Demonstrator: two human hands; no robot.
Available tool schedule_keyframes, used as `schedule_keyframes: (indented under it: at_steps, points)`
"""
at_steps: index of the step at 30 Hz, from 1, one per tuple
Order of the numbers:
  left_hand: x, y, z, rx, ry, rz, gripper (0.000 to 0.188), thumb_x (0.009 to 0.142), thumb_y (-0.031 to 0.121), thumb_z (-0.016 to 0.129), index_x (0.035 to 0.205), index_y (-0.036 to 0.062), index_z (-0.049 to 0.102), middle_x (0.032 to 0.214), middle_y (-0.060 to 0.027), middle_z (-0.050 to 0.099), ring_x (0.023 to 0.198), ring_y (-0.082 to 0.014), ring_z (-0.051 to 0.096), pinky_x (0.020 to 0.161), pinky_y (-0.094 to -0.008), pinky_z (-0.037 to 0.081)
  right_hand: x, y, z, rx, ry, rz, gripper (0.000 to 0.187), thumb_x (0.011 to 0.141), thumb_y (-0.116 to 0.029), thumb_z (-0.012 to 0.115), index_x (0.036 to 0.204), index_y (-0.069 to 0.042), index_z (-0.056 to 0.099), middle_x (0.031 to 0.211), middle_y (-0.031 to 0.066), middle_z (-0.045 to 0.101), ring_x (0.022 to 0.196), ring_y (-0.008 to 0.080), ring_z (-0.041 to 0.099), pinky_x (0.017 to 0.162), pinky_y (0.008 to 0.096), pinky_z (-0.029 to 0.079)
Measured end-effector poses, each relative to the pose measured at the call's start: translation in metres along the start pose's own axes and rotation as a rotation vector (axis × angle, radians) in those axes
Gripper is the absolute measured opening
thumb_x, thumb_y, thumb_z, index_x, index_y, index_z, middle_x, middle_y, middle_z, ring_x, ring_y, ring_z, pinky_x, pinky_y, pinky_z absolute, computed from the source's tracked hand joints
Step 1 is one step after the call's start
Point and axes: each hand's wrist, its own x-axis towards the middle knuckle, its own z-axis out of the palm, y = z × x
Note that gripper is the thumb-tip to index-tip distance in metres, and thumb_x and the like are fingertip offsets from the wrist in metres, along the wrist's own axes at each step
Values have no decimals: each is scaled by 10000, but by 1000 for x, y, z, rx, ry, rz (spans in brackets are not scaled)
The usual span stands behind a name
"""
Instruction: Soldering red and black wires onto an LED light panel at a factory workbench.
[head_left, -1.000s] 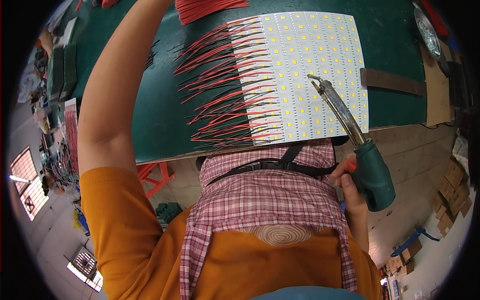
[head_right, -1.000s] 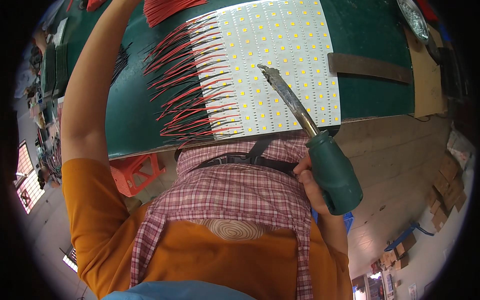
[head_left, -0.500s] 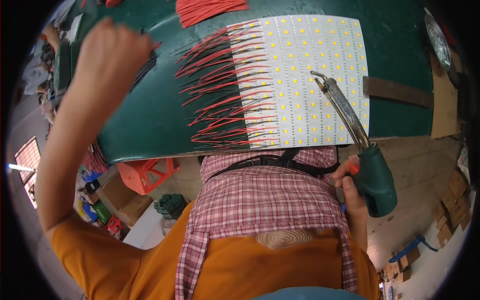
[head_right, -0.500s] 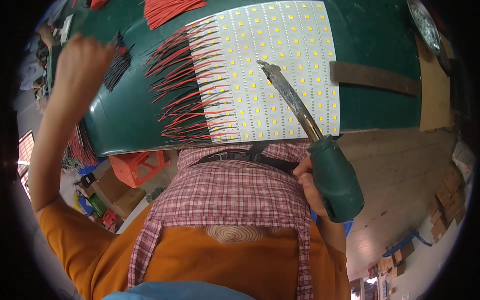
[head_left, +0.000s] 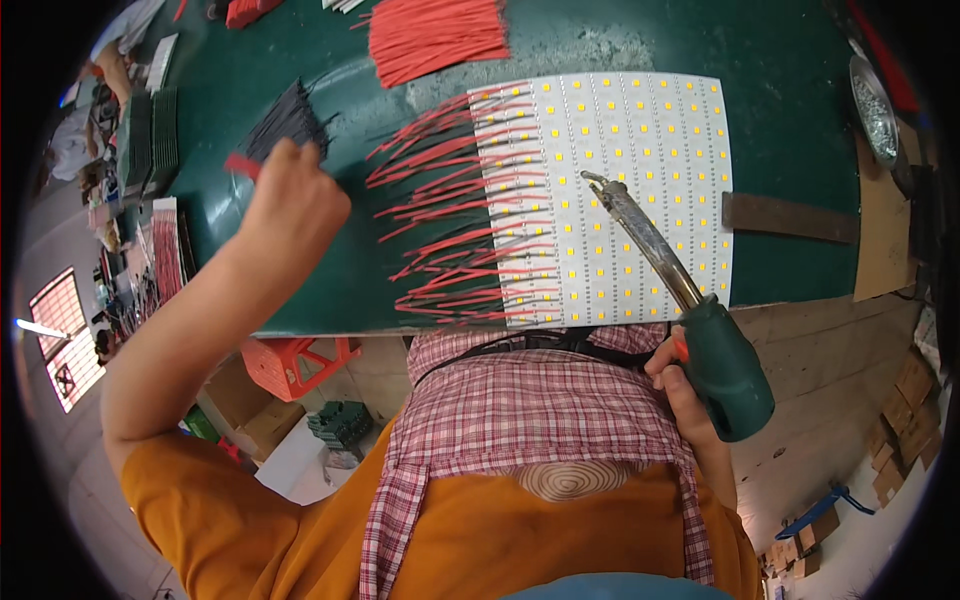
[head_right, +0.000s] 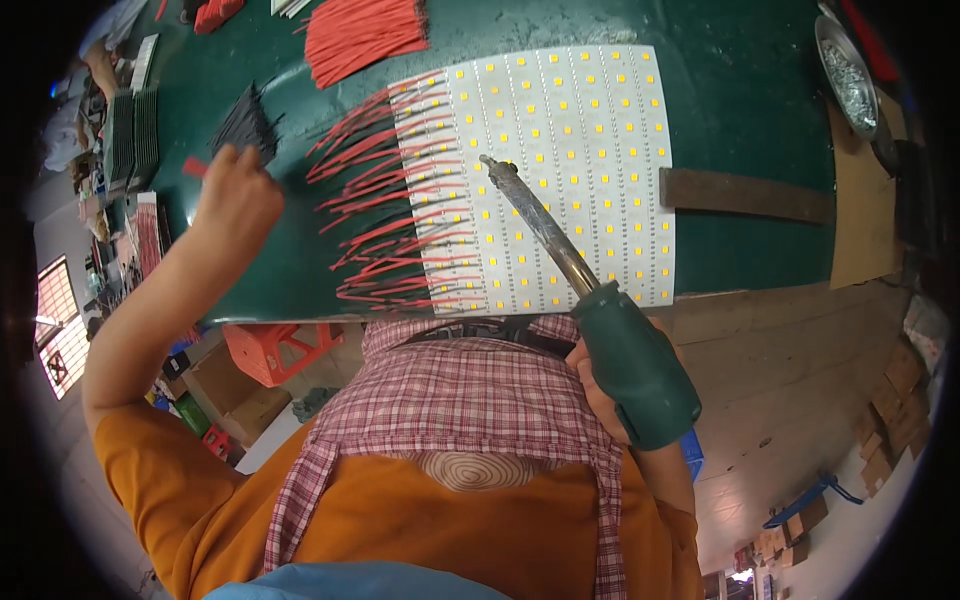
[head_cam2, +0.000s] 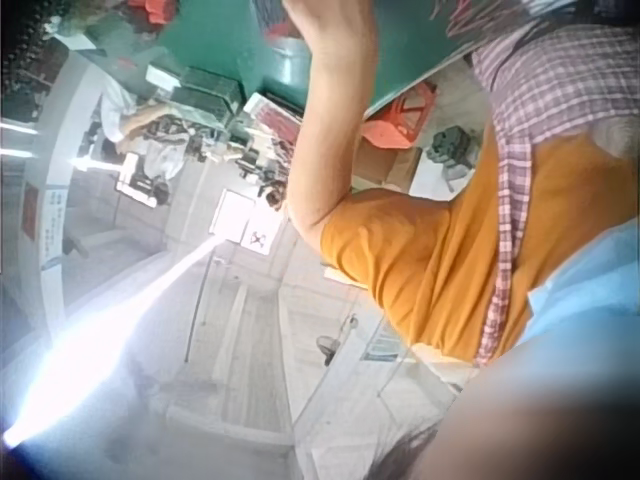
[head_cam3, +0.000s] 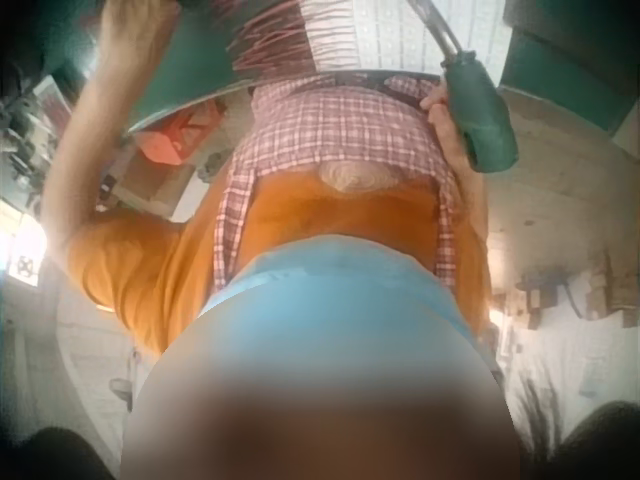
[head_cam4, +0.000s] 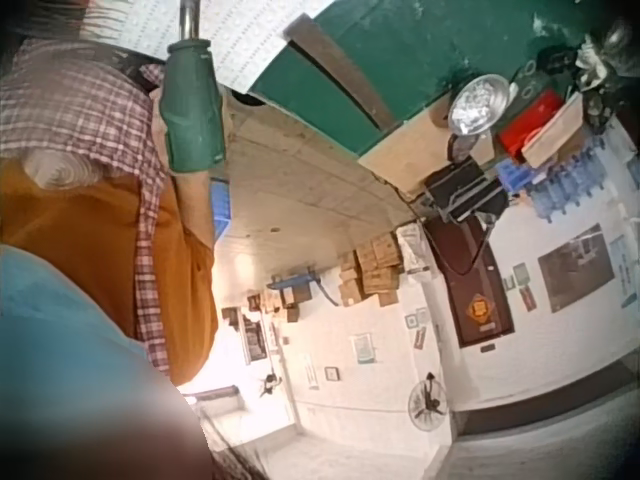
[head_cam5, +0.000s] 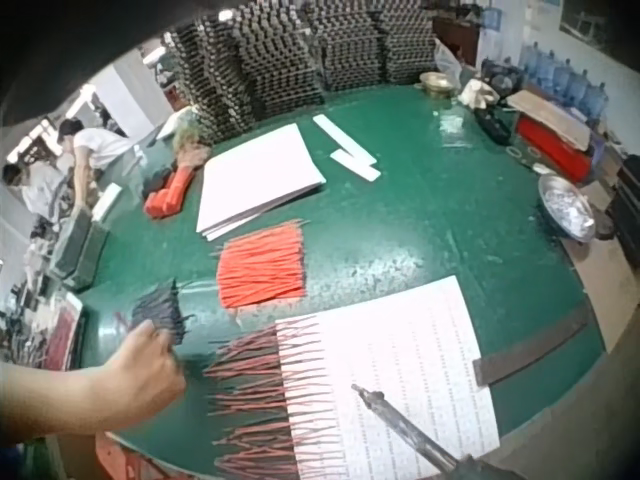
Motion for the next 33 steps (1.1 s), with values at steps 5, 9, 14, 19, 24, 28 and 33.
schedule_keyframes:
  at_steps: [5,9,14,19,24,28,33]
  points:
    - [9,-25,-57,-672,1370,-239,134,695,72,634,813,76,696,745,-29,629,690,-212,578,591,-328,464,22,-31,11,57,22,-28,444,882,-119,586,1285,-24,427,828,125,591,677,136,523,622,267,451]
    - [42,37,-67,-879,1470,-280,227,684,39,642,901,71,699,786,-31,627,683,-204,578,554,-313,480,29,-32,19,96,7,-166,368,857,-71,618,1194,-2,485,822,71,598,729,123,547,677,259,457]
    - [40,50,-79,-850,1514,-309,235,700,60,635,930,43,685,792,-34,620,745,-202,574,601,-309,472,12,-19,30,-54,129,-71,78,870,-37,622,943,-11,619,818,31,619,736,120,578,678,274,477]
    - [32,48,-84,-627,1605,-381,227,694,89,655,916,48,674,805,-21,607,791,-192,582,666,-323,442,8,-17,25,-208,64,-101,44,838,-21,628,876,-43,625,814,62,641,744,161,618,680,296,503]
    - [32,50,-83,-582,1645,-374,216,694,93,660,904,45,656,816,-23,592,810,-192,594,680,-329,440,4,-21,16,-447,-76,-182,190,921,-207,565,909,-19,551,783,37,562,652,86,496,599,232,427]
    - [32,52,-84,-561,1669,-388,202,697,86,661,893,42,648,815,-31,581,775,-196,594,670,-330,450,1,-23,18,-537,-41,-228,194,925,-201,562,882,-12,561,787,32,558,652,83,501,599,231,431]
    - [31,51,-87,-577,1651,-387,200,695,82,661,890,41,647,808,-34,569,771,-194,591,654,-322,462,3,-29,17,-568,-4,-163,188,728,-107,681,912,-140,695,896,58,677,764,275,637,702,370,516]
